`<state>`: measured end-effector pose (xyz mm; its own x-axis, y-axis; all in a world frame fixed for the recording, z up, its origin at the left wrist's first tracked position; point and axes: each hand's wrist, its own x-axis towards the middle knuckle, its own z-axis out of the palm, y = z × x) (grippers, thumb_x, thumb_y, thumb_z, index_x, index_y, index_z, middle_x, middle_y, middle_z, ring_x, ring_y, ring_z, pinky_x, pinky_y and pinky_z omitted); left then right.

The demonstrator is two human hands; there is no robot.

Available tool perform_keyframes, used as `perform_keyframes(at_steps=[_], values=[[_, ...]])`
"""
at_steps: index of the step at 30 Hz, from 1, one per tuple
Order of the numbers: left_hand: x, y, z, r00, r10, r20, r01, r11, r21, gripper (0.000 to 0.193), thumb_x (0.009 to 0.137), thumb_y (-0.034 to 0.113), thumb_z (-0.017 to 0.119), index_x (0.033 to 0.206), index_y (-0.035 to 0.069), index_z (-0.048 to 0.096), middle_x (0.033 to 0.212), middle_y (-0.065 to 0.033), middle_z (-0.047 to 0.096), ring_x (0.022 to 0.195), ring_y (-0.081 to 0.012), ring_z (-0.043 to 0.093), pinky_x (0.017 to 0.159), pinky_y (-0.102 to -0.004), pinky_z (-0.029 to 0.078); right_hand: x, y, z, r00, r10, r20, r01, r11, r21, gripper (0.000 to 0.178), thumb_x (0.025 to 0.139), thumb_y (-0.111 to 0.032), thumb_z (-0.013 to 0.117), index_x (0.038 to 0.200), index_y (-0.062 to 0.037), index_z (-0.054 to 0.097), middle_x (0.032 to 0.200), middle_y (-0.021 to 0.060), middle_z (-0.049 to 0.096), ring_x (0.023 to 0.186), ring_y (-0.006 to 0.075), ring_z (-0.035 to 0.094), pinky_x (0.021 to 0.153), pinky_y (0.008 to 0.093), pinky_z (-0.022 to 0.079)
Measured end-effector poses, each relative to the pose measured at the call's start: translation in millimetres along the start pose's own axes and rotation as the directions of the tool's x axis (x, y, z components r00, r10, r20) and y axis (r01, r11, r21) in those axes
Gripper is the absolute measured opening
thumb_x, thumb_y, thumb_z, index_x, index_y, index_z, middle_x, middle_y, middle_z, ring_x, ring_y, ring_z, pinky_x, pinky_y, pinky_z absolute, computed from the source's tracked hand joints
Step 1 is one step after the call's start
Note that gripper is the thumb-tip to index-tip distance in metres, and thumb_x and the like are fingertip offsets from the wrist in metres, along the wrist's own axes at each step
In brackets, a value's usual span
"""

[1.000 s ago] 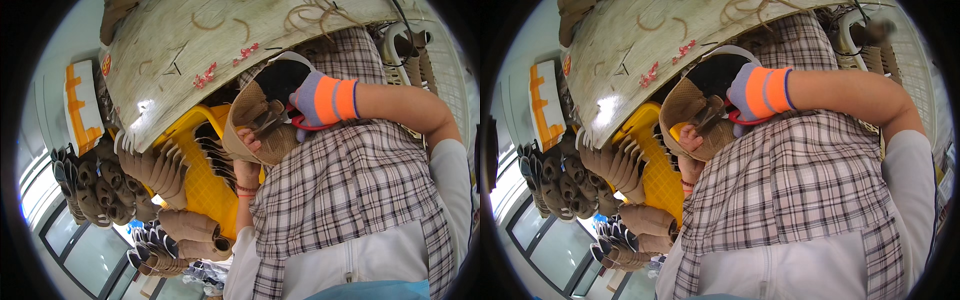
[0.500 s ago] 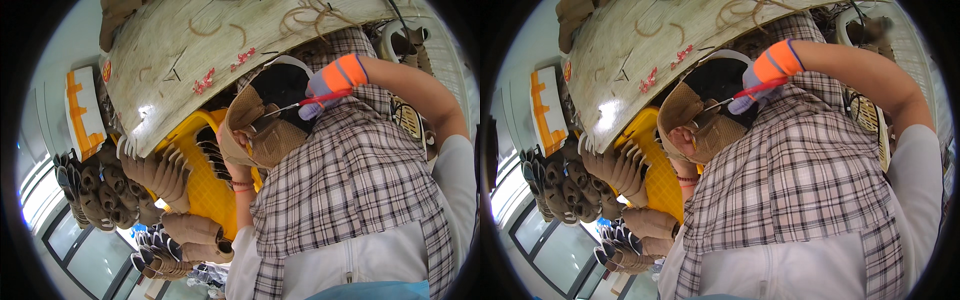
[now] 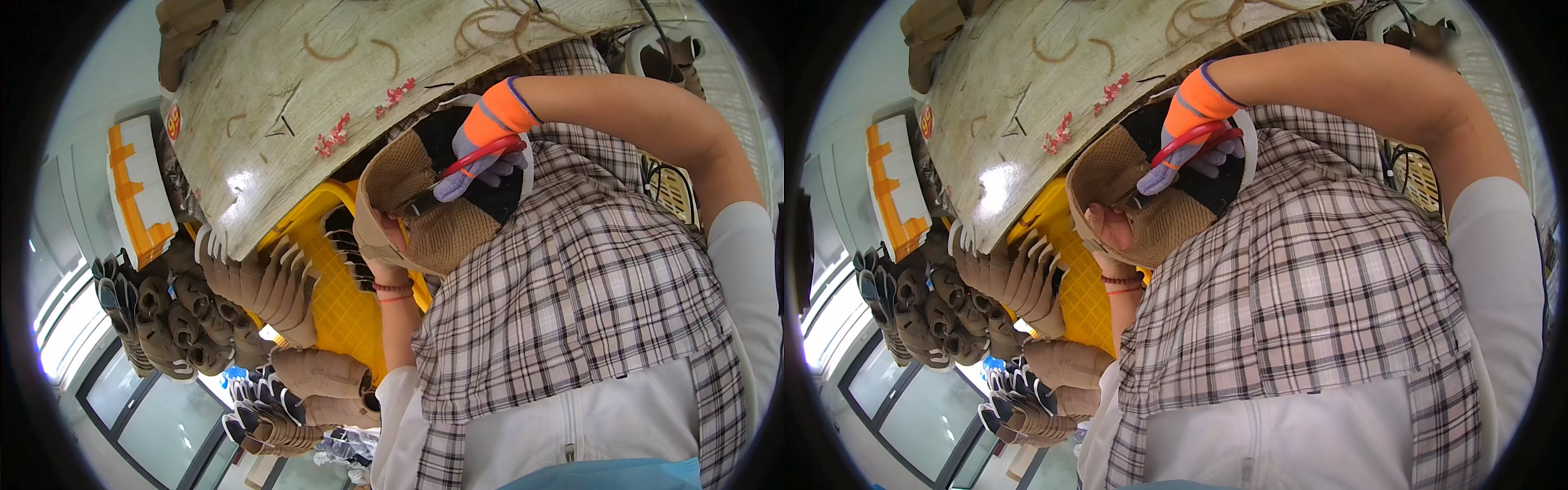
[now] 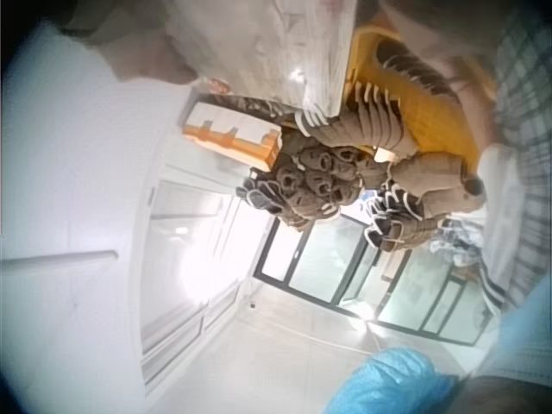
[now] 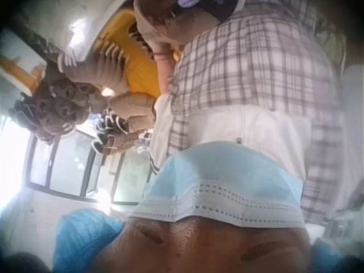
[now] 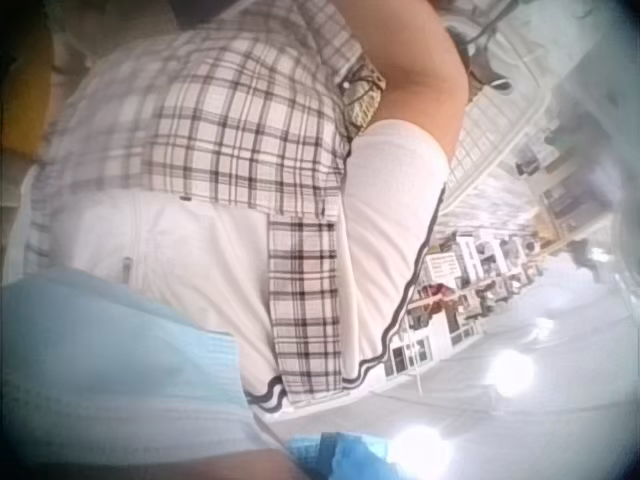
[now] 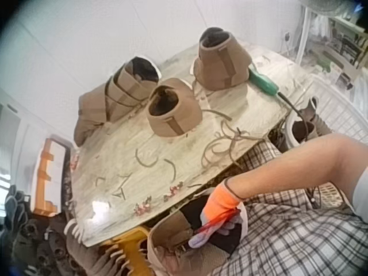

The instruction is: The person uses a green electric cutter to trim the edges of brown shoe uppers on a wooden workbench. They then switch to scissors to trim the interior lining of the uppers. Finished pieces are placed on the table.

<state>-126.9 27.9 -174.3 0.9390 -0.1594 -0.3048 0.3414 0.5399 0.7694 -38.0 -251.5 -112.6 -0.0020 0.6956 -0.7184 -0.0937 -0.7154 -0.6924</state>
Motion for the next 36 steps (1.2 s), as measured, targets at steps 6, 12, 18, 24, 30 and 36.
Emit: perform_keyframes(at_steps=[6, 12, 18, 24, 30, 36], values=[[0, 2, 5, 1.0, 0.015, 0.018, -0.015, 1.0, 0.011, 0.033, 0.093, 0.017, 0.06, 0.122, 0.003, 0.052, 0.116, -0.0055, 0.057, 0.101, -0.019, 0.054, 0.09, -0.0338, 0.044, 8, -2, 1, 0.997, 0.036, -0.068, -0.035, 0.999, 0.012, 0.085, 0.074, -0.082, 0.048, 0.08, -0.0008, 0.069, 0.067, 0.011, 0.063, 0.057, 0.0211, 0.063, 0.055, 0.0329, 0.052], [2, 1, 2, 0.999, 0.028, 0.04, -0.028, 1.0, 0.012, 0.03, 0.094, 0.015, 0.06, 0.12, 0.003, 0.054, 0.112, -0.0058, 0.058, 0.098, -0.017, 0.054, 0.09, -0.0333, 0.044, 1, -14, 16, 0.95, 0.084, -0.3, -0.119, 0.988, -0.099, 0.078, 0.072, -0.078, 0.058, 0.077, -0.0014, 0.07, 0.068, 0.0117, 0.065, 0.06, 0.0235, 0.064, 0.055, 0.035, 0.05], [-4, 0, -1, 0.999, 0.036, -0.009, -0.035, 0.995, 0.094, 0.03, 0.091, 0.015, 0.064, 0.119, 0.005, 0.058, 0.115, -0.0066, 0.06, 0.101, -0.0196, 0.056, 0.086, -0.035, 0.048, -15, -8, 39, 0.888, -0.006, -0.461, -0.116, 0.965, -0.236, 0.075, 0.07, -0.073, 0.065, 0.081, 0.0009, 0.07, 0.075, 0.0159, 0.066, 0.073, 0.0289, 0.066, 0.066, 0.038, 0.051], [-5, -15, -26, 0.998, 0.042, -0.046, -0.033, 0.982, 0.184, 0.022, 0.09, 0.015, 0.066, 0.11, 0.006, 0.063, 0.119, -0.0064, 0.061, 0.105, -0.0215, 0.057, 0.089, -0.0363, 0.047, -36, 30, 64, 0.748, -0.049, -0.662, -0.228, 0.918, -0.326, 0.07, 0.07, -0.068, 0.067, 0.095, -0.0029, 0.068, 0.082, 0.0153, 0.067, 0.082, 0.0341, 0.066, 0.072, 0.0415, 0.052], [18, -18, -4, 0.992, 0.076, -0.1, -0.05, 0.971, 0.234, 0.033, 0.092, 0.028, 0.065, 0.109, 0.0, 0.06, 0.113, -0.0066, 0.061, 0.103, -0.0189, 0.056, 0.091, -0.0325, 0.043, -23, 64, 66, 0.262, -0.505, -0.822, -0.333, 0.752, -0.568, 0.039, 0.07, -0.037, 0.075, 0.095, -0.0096, 0.063, 0.089, 0.0095, 0.063, 0.085, 0.0268, 0.061, 0.079, 0.0366, 0.047], [19, -14, 15, 0.988, 0.093, -0.126, -0.058, 0.964, 0.259, 0.038, 0.093, 0.033, 0.063, 0.108, -0.002, 0.058, 0.111, -0.0085, 0.06, 0.101, -0.0166, 0.054, 0.09, -0.031, 0.043, 5, 61, 52, 0.198, -0.53, -0.824, -0.415, 0.716, -0.561, 0.035, 0.069, -0.031, 0.075, 0.094, -0.0106, 0.062, 0.087, 0.0076, 0.061, 0.085, 0.0247, 0.06, 0.077, 0.0361, 0.046]])
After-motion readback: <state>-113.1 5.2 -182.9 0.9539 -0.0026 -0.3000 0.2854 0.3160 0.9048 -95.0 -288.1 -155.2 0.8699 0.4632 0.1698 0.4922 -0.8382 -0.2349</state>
